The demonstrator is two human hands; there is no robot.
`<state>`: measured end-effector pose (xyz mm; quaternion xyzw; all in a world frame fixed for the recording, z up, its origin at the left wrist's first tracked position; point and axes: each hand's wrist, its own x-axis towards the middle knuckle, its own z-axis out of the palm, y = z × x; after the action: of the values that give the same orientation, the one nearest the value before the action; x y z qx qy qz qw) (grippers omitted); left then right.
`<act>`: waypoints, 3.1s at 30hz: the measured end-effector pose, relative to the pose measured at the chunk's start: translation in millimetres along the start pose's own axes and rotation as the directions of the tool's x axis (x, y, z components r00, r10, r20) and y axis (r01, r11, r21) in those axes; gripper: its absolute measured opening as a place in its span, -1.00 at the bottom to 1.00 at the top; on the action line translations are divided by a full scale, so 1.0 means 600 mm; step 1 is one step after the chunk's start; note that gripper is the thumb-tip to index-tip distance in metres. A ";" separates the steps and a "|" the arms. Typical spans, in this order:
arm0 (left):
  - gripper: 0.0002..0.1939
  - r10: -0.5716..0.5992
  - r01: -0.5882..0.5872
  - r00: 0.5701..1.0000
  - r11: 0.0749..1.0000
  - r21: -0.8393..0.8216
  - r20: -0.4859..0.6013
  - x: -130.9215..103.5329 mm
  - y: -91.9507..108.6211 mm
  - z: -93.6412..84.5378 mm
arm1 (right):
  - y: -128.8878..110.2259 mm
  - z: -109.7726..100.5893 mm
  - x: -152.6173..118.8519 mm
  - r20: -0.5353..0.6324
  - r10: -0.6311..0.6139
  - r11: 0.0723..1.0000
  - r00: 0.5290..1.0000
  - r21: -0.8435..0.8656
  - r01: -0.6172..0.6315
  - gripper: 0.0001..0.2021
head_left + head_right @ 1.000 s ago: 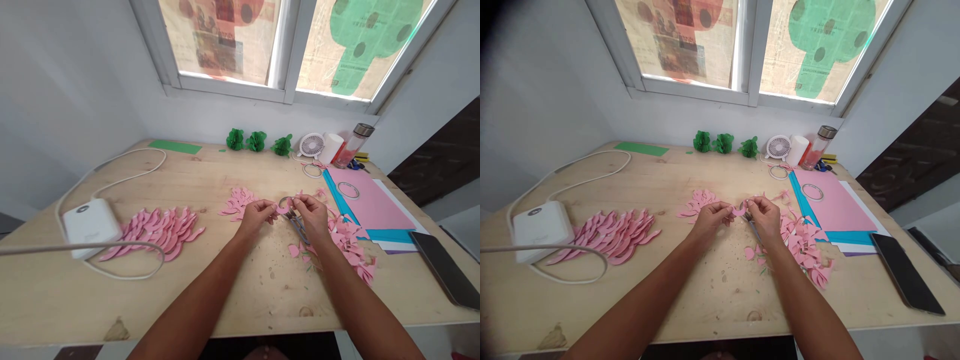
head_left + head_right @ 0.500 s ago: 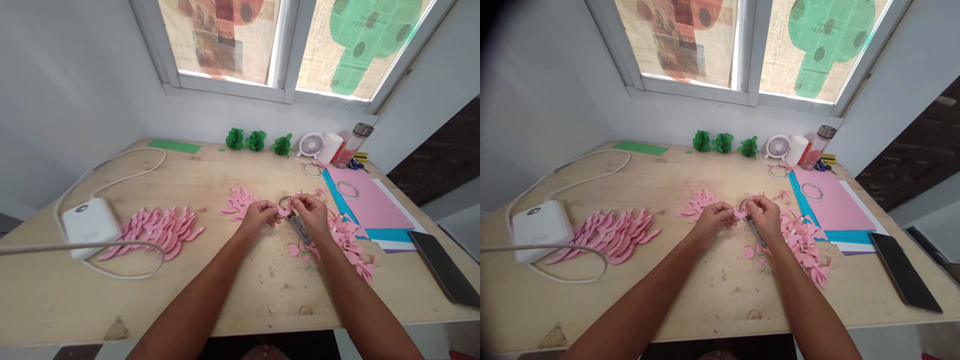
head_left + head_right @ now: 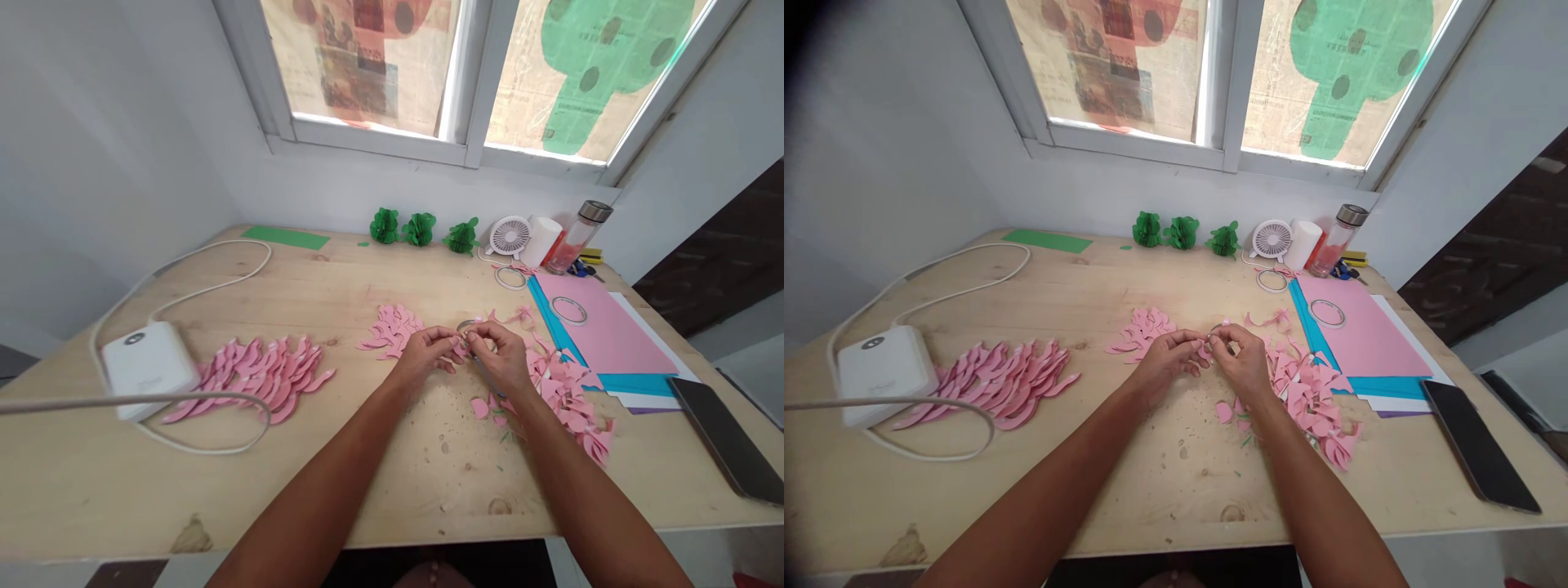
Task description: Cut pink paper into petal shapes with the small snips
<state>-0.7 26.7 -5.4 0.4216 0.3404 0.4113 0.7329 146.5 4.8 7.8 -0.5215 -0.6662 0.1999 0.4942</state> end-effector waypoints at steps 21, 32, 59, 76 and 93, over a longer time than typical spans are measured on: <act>-0.76 0.034 -0.035 0.999 0.997 0.068 0.017 -0.002 -0.004 0.007 | -0.001 0.014 -0.007 0.025 -0.013 1.000 1.000 0.019 0.013 -0.88; -0.78 0.039 -0.040 0.998 0.999 0.018 0.045 0.003 -0.010 -0.002 | 0.002 0.017 -0.010 0.016 0.104 0.983 0.994 0.150 -0.105 -0.87; -0.87 0.017 -0.015 1.000 0.997 0.077 -0.017 0.004 -0.004 -0.004 | -0.009 0.009 -0.006 -0.006 -0.100 0.990 0.995 -0.105 0.099 -0.87; -0.89 -0.085 0.087 0.991 0.996 -0.019 0.104 0.002 0.004 -0.016 | 0.004 0.005 0.000 0.139 -0.328 0.854 0.934 -0.379 0.357 -0.85; -0.87 -0.103 0.115 0.979 0.991 -0.061 0.175 -0.006 0.012 -0.018 | 0.005 -0.003 0.003 0.216 -0.421 0.816 0.881 -0.334 0.472 -0.86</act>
<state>-13.9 29.6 -2.7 0.4099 0.2842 0.3444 0.7954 149.6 7.3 6.8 -0.4209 -0.8268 -0.0194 0.3727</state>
